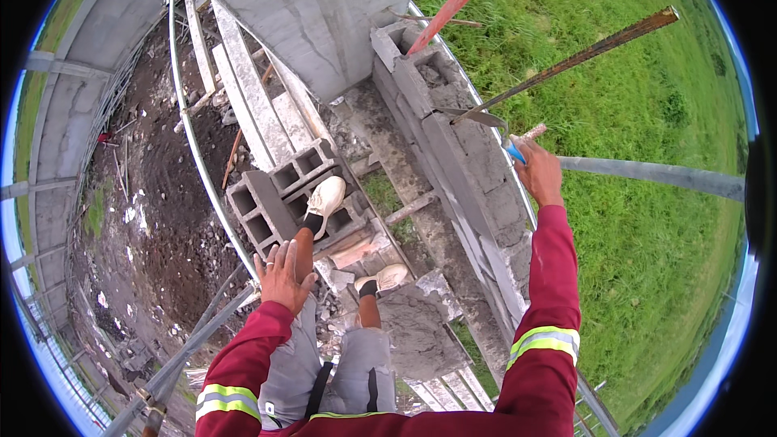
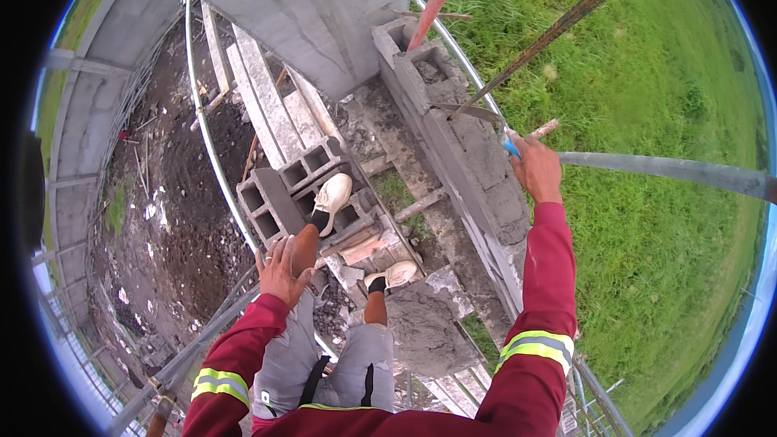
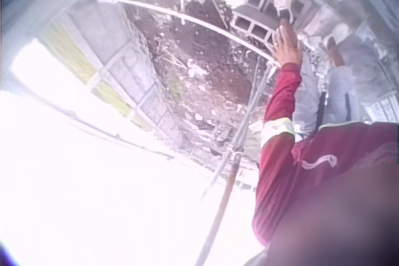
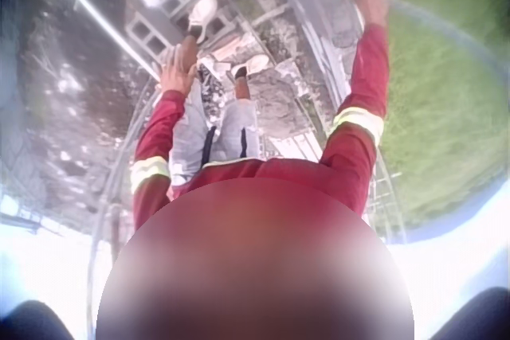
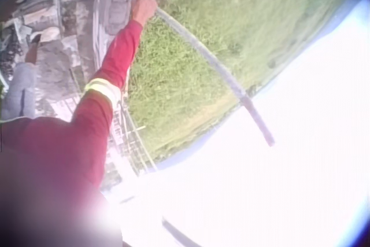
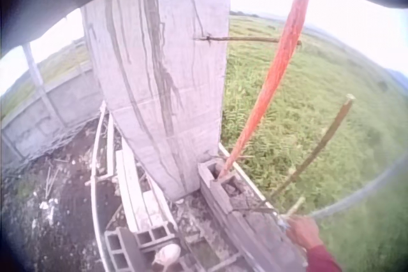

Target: The person scoops mortar from a bucket and applies it to the joints between concrete blocks on a wall using a trowel. They repeatedly smooth the mortar along the seams and occasionally reposition on the scaffolding to reach different sections.

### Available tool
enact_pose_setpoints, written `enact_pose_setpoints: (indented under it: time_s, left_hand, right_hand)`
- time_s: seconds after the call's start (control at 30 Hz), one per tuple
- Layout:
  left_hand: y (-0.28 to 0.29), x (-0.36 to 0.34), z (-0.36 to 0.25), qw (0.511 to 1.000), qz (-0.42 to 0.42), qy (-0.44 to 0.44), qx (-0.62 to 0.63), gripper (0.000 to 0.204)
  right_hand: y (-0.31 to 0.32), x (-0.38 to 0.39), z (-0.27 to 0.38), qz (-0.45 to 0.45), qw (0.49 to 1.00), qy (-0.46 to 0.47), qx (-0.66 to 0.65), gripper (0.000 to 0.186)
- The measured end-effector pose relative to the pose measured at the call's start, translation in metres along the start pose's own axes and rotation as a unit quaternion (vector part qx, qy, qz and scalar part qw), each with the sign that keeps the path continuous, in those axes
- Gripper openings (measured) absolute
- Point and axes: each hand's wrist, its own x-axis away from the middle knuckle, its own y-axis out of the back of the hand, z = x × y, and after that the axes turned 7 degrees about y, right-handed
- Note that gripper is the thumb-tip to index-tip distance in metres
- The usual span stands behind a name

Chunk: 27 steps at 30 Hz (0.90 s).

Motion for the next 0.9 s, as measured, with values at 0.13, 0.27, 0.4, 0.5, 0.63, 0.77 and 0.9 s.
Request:
enact_pose_setpoints:
  time_s: [0.13,0.27,0.4,0.5,0.63,0.77,0.9]
  left_hand:
    - [0.0,0.001,0.001,1.0,0.001,-0.006,-0.006,0.093]
    - [0.0,0.0,0.001,0.999,-0.003,-0.018,-0.031,0.092]
    - [-0.001,-0.003,-0.001,0.999,-0.008,-0.012,-0.031,0.092]
    - [-0.002,-0.005,-0.003,0.999,-0.006,-0.018,-0.032,0.091]
    - [0.0,-0.004,-0.007,0.999,-0.014,-0.026,-0.043,0.091]
    - [0.004,-0.01,-0.015,0.998,-0.012,-0.039,-0.052,0.091]
    - [0.01,-0.023,-0.039,0.994,-0.005,-0.071,-0.087,0.091]
  right_hand:
    - [-0.019,-0.04,0.003,0.021,1.0,-0.007,-0.004,0.043]
    - [-0.031,-0.08,0.015,-0.061,0.997,0.018,0.038,0.039]
    - [-0.031,-0.086,0.029,-0.111,0.992,-0.057,0.027,0.032]
    - [-0.033,-0.087,0.034,-0.088,0.987,-0.133,0.03,0.03]
    - [-0.044,-0.074,0.038,-0.045,0.988,-0.14,0.036,0.035]
    - [-0.063,-0.008,0.059,-0.031,0.984,-0.176,-0.01,0.039]
    - [-0.083,0.11,0.101,-0.155,0.941,-0.276,-0.122,0.042]
